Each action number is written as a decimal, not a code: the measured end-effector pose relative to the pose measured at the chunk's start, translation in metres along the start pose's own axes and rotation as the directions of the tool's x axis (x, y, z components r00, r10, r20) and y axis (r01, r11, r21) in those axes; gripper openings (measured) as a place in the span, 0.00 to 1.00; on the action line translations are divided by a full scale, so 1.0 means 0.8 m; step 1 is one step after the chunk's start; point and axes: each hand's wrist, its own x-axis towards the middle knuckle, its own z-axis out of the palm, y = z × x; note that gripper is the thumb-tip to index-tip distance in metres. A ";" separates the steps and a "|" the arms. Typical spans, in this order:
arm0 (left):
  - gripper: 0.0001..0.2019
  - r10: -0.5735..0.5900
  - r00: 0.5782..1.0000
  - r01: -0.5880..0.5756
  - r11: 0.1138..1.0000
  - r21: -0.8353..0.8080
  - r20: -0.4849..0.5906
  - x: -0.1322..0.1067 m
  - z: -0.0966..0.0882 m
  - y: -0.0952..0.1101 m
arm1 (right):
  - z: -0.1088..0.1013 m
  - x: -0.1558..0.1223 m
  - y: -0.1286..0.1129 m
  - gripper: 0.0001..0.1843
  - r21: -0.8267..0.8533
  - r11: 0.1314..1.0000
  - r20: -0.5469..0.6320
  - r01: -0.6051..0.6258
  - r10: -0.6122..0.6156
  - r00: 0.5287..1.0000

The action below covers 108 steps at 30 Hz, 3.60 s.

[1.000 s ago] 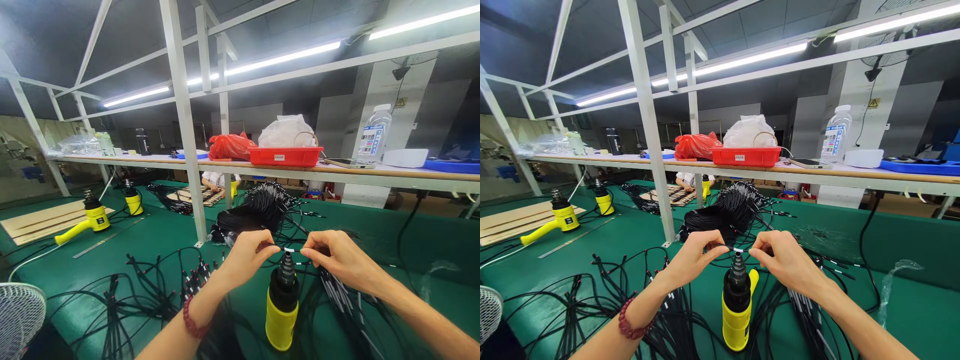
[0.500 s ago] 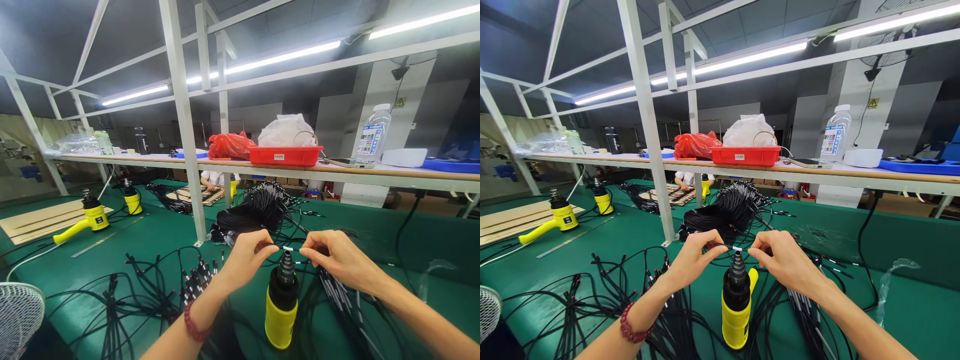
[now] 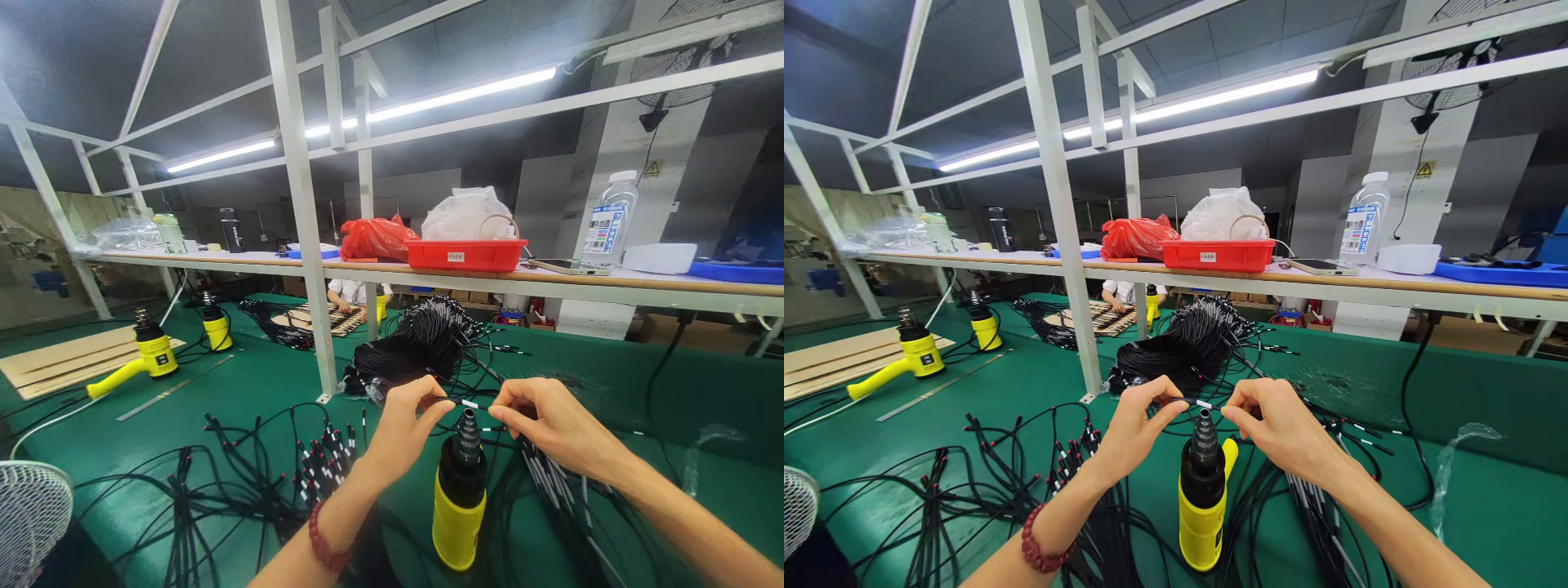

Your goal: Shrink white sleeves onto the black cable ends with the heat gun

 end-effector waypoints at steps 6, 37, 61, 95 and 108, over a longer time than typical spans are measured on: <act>0.13 -0.189 0.964 0.237 0.929 -0.282 0.186 0.001 -0.006 0.001 | -0.004 -0.006 -0.003 0.14 0.008 1.000 -0.020 0.013 -0.013 1.000; 0.10 -0.113 0.979 0.159 0.943 -0.293 0.169 0.015 -0.022 0.013 | -0.010 -0.007 -0.012 0.19 -0.086 0.995 0.009 0.039 -0.039 0.999; 0.09 0.082 0.984 -0.091 0.995 0.046 0.160 0.021 -0.021 0.013 | -0.008 0.004 -0.008 0.13 -0.151 0.987 -0.010 0.048 -0.050 0.999; 0.07 -0.092 0.985 0.110 0.987 -0.119 0.147 0.009 -0.029 0.018 | -0.010 -0.006 -0.006 0.19 0.023 1.000 0.087 0.019 -0.021 0.996; 0.08 -0.023 0.999 0.029 0.992 -0.119 0.047 0.014 -0.017 0.007 | -0.009 0.004 -0.004 0.11 -0.091 0.995 -0.014 0.030 -0.031 0.999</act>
